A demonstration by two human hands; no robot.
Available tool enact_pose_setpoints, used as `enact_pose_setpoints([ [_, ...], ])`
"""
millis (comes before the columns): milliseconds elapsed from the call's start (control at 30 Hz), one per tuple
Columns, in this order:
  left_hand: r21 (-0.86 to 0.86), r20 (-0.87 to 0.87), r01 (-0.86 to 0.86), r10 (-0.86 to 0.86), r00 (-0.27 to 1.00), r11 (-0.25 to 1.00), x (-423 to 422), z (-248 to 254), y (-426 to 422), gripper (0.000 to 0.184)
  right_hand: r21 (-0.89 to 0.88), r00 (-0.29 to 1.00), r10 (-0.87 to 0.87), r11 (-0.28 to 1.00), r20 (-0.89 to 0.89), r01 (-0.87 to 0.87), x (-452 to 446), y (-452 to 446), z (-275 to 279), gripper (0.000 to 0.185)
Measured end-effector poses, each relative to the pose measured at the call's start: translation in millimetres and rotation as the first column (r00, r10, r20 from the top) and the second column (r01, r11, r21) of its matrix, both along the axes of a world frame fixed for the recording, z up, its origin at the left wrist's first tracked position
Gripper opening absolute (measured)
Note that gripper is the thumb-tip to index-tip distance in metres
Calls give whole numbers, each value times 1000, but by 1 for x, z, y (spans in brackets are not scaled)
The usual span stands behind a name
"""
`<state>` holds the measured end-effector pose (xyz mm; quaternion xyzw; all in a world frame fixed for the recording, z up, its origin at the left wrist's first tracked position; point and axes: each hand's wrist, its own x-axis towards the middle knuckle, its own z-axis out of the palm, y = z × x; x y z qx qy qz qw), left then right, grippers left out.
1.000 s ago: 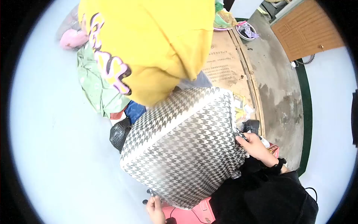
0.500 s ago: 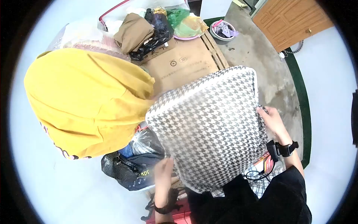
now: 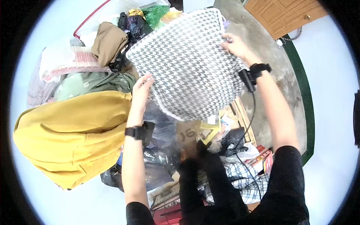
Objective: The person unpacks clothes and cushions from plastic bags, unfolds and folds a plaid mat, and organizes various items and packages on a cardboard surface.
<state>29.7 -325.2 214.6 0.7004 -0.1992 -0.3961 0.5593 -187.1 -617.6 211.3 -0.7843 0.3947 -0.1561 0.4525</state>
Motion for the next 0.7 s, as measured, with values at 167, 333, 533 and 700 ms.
enact_pose_setpoints([
  [167, 447, 507, 192, -425, 750, 874, 23, -181, -4, 50, -93, 957, 187, 973, -221, -212, 50, 29, -153, 59],
  [333, 626, 388, 257, -579, 717, 736, 3, -195, -44, 73, -37, 799, 319, 920, -510, -391, 88, 101, -234, 71],
  [533, 695, 336, 311, -675, 657, 648, 3, -251, -41, 71, -6, 652, 355, 876, -670, -482, 111, 83, -277, 72],
  [700, 417, 653, 120, -389, 650, 901, -38, -280, -6, 56, -59, 585, 308, 850, -750, -524, 113, 61, -312, 73],
])
